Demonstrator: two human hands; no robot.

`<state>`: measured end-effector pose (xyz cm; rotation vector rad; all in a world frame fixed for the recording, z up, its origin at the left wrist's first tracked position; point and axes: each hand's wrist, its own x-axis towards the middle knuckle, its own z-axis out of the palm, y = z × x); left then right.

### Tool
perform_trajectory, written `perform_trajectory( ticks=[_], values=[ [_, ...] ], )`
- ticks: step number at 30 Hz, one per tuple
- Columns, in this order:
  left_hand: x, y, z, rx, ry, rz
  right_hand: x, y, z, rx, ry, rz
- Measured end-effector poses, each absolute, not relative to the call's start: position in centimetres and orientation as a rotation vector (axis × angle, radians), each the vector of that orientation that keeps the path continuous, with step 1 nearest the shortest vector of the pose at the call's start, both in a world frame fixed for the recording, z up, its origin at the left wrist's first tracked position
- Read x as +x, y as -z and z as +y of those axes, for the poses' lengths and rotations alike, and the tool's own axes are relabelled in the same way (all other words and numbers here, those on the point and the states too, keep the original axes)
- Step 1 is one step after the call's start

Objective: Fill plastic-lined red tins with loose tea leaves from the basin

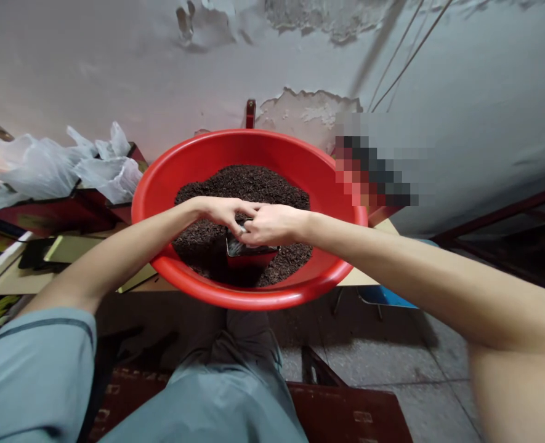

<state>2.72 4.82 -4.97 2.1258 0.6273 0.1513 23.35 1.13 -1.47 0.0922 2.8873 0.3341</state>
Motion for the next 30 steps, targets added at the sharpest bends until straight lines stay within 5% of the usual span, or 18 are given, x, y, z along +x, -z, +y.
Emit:
perform_trajectory(
  ticks=[6,13,15,20,30],
  values=[
    [4.0,5.8,3.1,2.025,-0.284,0.582,24.8,2.1,1.4,0.069,-0.32,2.91],
    [3.9,7.1,0.5,2.024,-0.555,0.735,26.6,0.7,-0.1,1.218,0.953,2.961],
    [4.0,7.2,0.3,2.042,-0.575,0.753,26.0,1.1,-1.2,1.541,1.055,2.772],
    [4.2,7.6,0.8,1.975,-0.626,0.751,24.0,3.6,-2.6,1.59,0.573,2.916],
    [2.5,5.5,3.2,1.906,-0.307,0.564,25.9,2.2,-1.0,0.062,-0.431,2.921]
  ],
)
